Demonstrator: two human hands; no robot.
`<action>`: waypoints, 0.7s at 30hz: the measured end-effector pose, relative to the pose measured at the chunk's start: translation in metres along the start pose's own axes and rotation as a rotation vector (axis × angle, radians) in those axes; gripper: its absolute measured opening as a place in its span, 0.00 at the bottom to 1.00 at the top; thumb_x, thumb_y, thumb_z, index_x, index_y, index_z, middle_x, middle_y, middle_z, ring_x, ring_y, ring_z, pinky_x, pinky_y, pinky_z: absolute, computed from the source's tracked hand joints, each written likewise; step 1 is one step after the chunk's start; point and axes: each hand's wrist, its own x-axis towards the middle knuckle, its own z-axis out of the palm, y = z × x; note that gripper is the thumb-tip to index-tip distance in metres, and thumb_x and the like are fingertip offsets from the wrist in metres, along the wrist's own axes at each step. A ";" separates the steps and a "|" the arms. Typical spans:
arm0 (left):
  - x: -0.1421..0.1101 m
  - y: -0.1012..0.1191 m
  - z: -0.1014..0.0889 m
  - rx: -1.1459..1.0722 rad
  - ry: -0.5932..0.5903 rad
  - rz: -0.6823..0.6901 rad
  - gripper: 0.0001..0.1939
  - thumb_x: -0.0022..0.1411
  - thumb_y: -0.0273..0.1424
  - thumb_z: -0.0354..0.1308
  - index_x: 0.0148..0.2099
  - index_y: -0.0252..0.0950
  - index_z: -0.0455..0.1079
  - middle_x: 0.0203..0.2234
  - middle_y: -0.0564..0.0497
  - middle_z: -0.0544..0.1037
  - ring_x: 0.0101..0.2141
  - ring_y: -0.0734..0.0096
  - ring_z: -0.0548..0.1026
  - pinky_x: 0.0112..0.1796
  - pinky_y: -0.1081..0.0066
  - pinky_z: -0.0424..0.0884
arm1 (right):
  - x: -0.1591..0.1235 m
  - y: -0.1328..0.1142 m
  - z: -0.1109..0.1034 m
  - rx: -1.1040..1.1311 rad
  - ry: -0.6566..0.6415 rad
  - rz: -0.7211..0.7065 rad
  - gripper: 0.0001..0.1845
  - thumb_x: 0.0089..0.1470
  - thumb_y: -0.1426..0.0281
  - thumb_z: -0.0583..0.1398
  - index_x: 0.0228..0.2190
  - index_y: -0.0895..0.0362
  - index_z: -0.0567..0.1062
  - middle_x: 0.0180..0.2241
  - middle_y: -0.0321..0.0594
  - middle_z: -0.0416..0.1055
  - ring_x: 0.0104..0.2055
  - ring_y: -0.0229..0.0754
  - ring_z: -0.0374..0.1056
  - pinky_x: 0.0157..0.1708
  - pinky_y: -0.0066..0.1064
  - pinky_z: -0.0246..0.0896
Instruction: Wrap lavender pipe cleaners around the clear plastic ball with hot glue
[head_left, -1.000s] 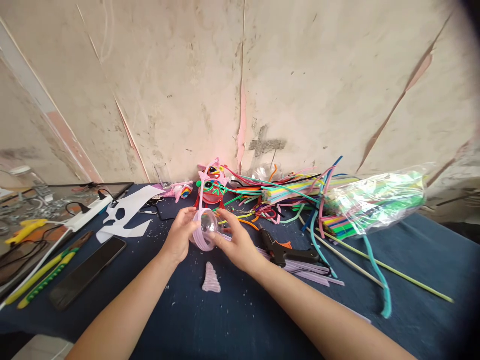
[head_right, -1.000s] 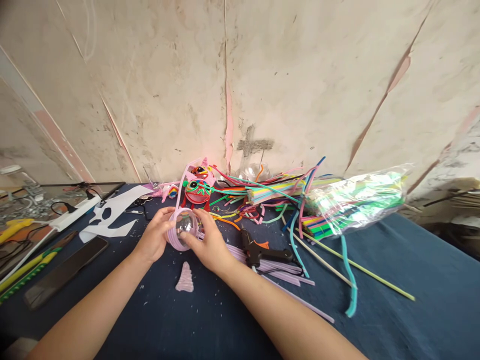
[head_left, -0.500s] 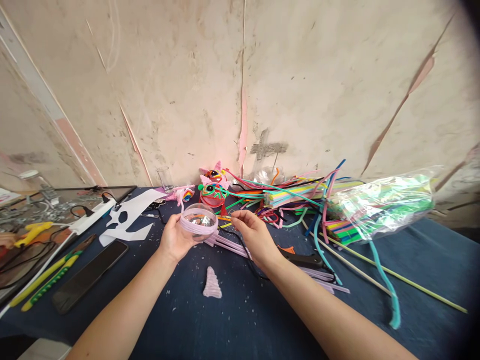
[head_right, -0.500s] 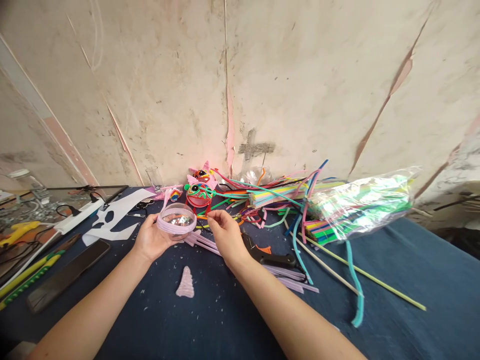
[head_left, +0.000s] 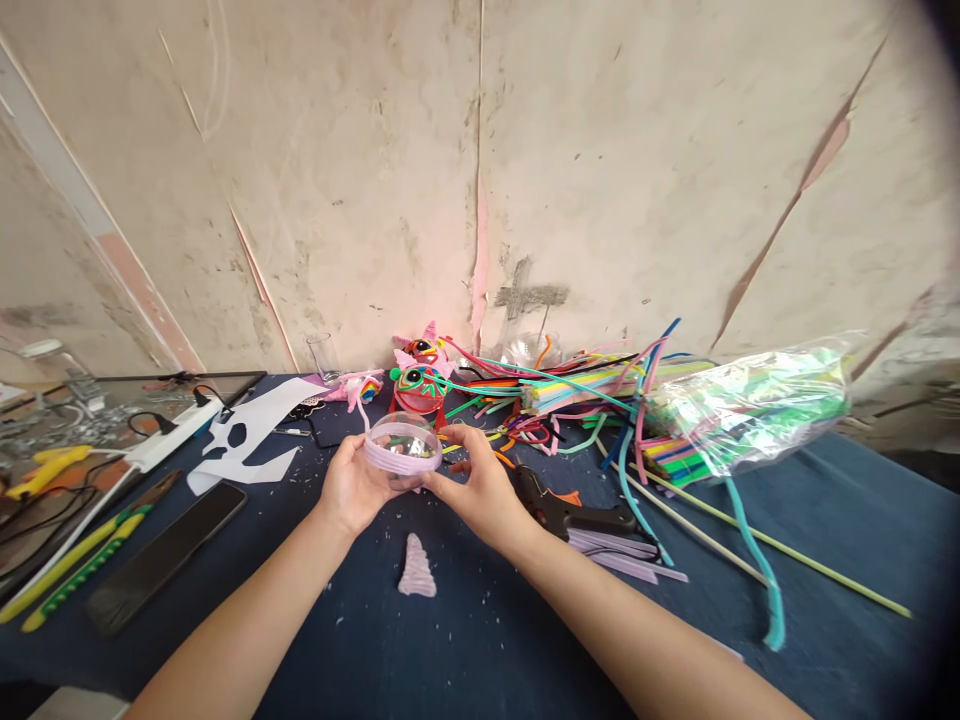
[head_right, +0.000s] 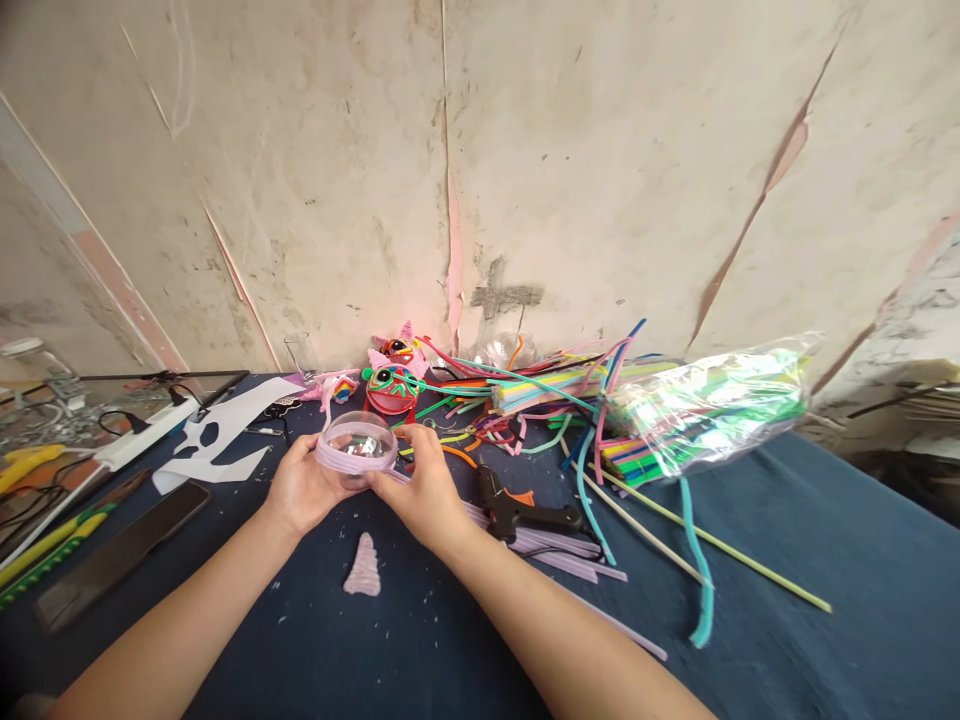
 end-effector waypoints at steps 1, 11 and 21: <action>-0.001 -0.001 0.001 0.003 -0.001 -0.002 0.20 0.58 0.34 0.50 0.50 0.32 0.71 0.40 0.41 0.80 0.38 0.53 0.78 0.34 0.59 0.74 | -0.001 -0.001 0.000 -0.004 -0.008 -0.001 0.22 0.41 0.68 0.66 0.41 0.53 0.70 0.44 0.42 0.69 0.47 0.48 0.67 0.37 0.36 0.68; -0.003 -0.004 0.007 0.018 0.013 -0.020 0.20 0.59 0.34 0.48 0.48 0.30 0.72 0.39 0.40 0.81 0.36 0.55 0.78 0.33 0.60 0.74 | 0.001 -0.002 0.003 0.119 -0.037 0.150 0.23 0.39 0.70 0.65 0.40 0.54 0.69 0.43 0.41 0.70 0.45 0.46 0.67 0.36 0.35 0.67; -0.003 0.000 0.000 -0.066 0.053 -0.075 0.25 0.58 0.38 0.49 0.53 0.27 0.68 0.41 0.35 0.80 0.39 0.50 0.79 0.45 0.49 0.70 | 0.003 0.000 -0.006 0.044 0.075 -0.110 0.09 0.51 0.67 0.59 0.37 0.53 0.71 0.38 0.42 0.71 0.43 0.46 0.68 0.41 0.39 0.66</action>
